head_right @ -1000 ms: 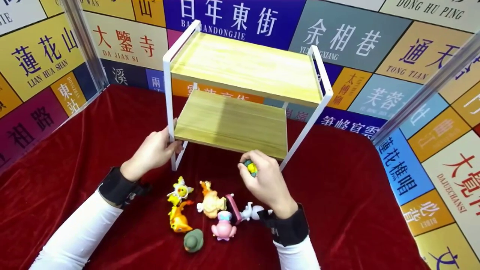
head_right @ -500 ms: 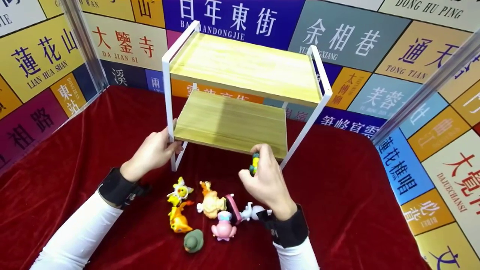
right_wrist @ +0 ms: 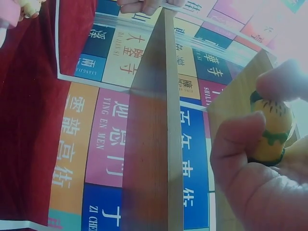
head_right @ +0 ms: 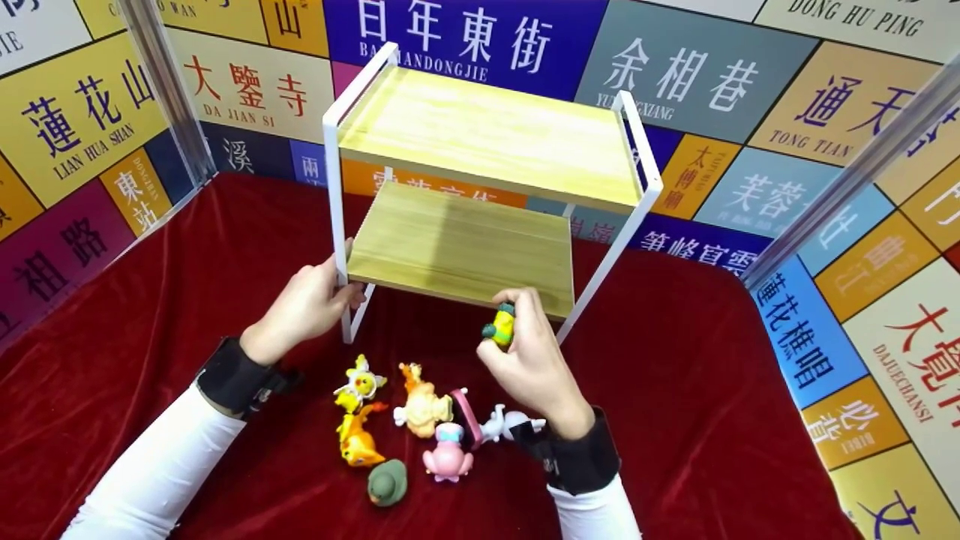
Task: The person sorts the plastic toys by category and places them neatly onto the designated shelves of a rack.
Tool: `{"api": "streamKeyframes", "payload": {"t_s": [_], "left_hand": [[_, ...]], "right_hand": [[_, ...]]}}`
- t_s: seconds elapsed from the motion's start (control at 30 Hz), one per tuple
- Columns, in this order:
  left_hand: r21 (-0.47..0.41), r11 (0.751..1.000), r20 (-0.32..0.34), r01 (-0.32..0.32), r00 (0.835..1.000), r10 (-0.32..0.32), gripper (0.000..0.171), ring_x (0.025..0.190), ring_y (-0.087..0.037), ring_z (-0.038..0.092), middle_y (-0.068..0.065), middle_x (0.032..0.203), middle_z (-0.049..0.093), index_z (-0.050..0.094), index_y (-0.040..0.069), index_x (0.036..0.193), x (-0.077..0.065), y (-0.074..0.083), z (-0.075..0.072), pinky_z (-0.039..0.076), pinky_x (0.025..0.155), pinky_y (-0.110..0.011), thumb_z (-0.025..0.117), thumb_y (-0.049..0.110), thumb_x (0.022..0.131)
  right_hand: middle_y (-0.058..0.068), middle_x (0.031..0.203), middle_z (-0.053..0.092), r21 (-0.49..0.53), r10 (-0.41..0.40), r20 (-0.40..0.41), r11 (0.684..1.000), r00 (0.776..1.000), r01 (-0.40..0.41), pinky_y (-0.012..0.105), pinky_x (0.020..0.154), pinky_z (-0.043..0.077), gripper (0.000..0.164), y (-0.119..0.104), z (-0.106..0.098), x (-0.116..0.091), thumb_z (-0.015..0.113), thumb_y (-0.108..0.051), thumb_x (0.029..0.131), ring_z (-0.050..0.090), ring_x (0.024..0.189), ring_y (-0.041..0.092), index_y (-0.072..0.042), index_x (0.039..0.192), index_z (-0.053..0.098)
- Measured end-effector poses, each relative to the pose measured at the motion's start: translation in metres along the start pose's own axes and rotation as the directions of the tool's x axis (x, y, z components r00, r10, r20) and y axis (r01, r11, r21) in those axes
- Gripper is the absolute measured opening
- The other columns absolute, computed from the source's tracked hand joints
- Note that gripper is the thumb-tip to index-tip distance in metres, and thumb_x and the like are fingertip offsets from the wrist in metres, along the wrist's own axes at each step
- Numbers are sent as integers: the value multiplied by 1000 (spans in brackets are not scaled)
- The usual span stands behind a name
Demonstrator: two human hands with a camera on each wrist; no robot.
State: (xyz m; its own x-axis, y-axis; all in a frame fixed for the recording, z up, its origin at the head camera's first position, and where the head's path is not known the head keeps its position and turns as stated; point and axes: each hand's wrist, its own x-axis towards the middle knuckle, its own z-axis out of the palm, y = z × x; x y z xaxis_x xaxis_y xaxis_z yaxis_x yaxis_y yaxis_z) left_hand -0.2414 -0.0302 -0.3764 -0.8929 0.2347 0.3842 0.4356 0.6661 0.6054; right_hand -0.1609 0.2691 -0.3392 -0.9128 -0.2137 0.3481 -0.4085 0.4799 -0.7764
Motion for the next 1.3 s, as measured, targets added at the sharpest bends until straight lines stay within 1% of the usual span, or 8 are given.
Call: {"api": "streamKeyframes", "payload": {"t_s": [0.27,0.37,0.5,0.67,0.8,0.97,1.17,1.3], "left_hand": [[3,1000,7,14,1000,-14,67,72,-32,72,-10,87,75,34,4,154,0,0,0,58,63,-45,62,5,94],[1,1000,7,16,1000,-16,67,71,-32,71,-11,86,75,33,4,154,0,0,0,58,62,-45,62,4,94],[6,1000,4,20,1000,-20,67,71,-32,71,-11,86,75,33,3,154,-1,1,-1,58,62,-45,62,4,94],[16,1000,0,17,1000,-17,67,72,-34,71,-12,87,75,34,2,154,0,1,-1,58,63,-46,63,4,93],[19,1000,0,18,1000,-18,66,70,-34,71,-10,86,75,34,2,153,1,1,-1,58,63,-47,63,4,94],[20,1000,9,23,1000,-23,67,70,-32,71,-9,86,76,33,1,154,1,1,0,58,64,-46,62,6,94],[15,999,13,32,999,-32,68,71,-32,72,-9,87,76,31,1,154,1,1,0,59,64,-45,63,6,95],[18,999,9,31,999,-32,68,71,-33,71,-10,87,75,32,1,154,0,1,1,58,64,-46,64,7,95]], "right_hand": [[15,105,51,18,-54,-39,998,998,55,16,60,50,53,3,2,4,60,17,86,54,76,8,9,136,47],[15,108,55,-1,-115,-80,993,990,116,16,57,50,48,3,2,6,58,14,90,55,70,6,7,137,52],[12,105,61,15,-138,-171,990,976,143,19,51,48,29,2,2,6,53,15,90,55,59,9,8,117,63],[15,115,62,50,-58,-248,996,967,72,14,62,51,14,0,2,5,64,15,83,65,87,14,8,94,58],[17,113,65,-50,-73,-257,997,964,62,13,60,48,26,1,2,7,76,6,82,64,95,19,5,83,50],[18,112,62,-176,-141,-246,979,959,99,14,59,40,30,4,3,7,72,5,87,59,98,22,0,75,45],[16,103,62,-148,-202,-234,974,951,171,12,71,48,21,4,5,7,63,16,84,60,99,25,3,77,49],[16,102,65,-90,-175,-221,983,960,158,12,70,50,14,5,6,7,59,16,87,63,93,16,8,93,50]]}}
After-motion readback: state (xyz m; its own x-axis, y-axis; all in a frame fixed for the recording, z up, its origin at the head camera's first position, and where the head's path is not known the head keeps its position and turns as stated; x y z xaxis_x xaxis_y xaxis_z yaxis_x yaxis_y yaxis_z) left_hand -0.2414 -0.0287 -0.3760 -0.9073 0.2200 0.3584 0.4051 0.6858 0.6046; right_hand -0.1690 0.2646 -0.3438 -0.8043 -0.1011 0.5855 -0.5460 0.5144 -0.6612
